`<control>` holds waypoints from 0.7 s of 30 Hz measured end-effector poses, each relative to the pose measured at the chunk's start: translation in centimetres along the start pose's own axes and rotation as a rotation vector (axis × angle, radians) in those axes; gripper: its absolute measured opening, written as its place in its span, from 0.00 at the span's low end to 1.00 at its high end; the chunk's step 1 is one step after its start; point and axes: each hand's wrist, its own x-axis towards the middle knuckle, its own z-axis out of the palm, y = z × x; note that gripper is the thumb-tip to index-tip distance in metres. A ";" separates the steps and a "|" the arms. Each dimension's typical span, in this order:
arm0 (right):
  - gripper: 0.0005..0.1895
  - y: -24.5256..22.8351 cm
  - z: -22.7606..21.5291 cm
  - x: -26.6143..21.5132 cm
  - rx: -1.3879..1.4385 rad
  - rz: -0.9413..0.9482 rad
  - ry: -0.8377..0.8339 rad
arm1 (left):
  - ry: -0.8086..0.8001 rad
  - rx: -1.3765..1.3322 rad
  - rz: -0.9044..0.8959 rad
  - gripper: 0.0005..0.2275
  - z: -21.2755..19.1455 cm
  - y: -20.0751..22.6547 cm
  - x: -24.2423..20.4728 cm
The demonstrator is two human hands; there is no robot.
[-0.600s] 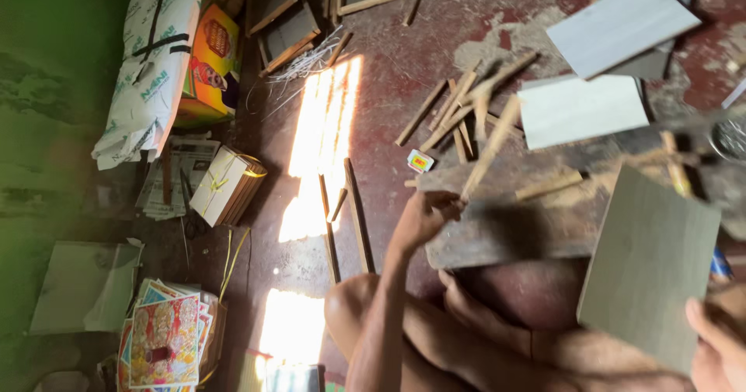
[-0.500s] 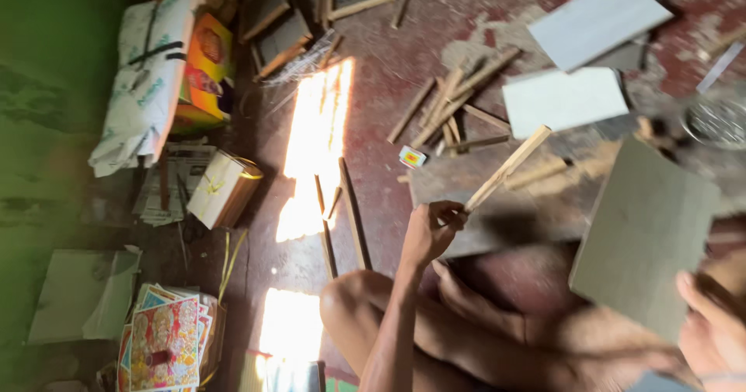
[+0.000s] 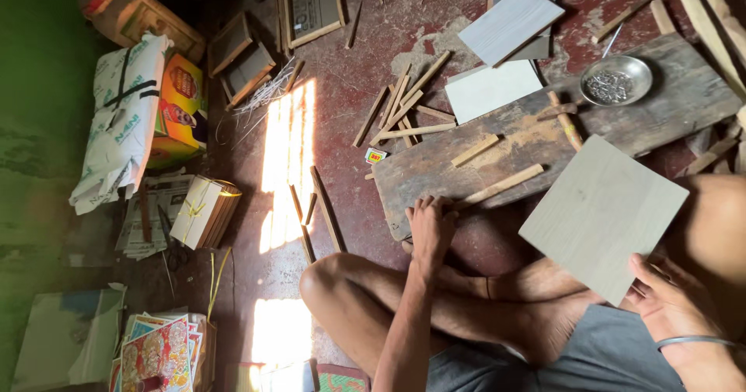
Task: The person sits cross-legged on the floor and hammers nails into a small rectangular wooden board using a hammer. They repeatedly pick up nails, position them on the board, and strike them with the hammer.
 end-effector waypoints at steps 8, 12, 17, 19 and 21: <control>0.10 -2.6 1.4 -3.2 -0.025 -0.058 -0.025 | 0.073 -0.012 -0.018 0.09 1.2 -1.4 -1.0; 0.13 -3.3 2.5 -4.4 -0.052 -0.138 -0.031 | 0.108 -0.031 -0.034 0.11 1.9 -2.4 -1.6; 0.15 -5.6 6.8 -5.5 0.010 -0.191 -0.082 | 0.261 -0.249 -0.103 0.19 2.8 -4.0 -1.9; 0.16 -6.6 9.3 -5.9 0.011 -0.210 -0.096 | 0.293 -0.522 -0.260 0.17 2.4 -3.5 -1.8; 0.18 -6.7 11.8 -6.2 -0.003 -0.228 -0.117 | 0.273 -0.894 -0.502 0.14 1.4 -2.2 -2.1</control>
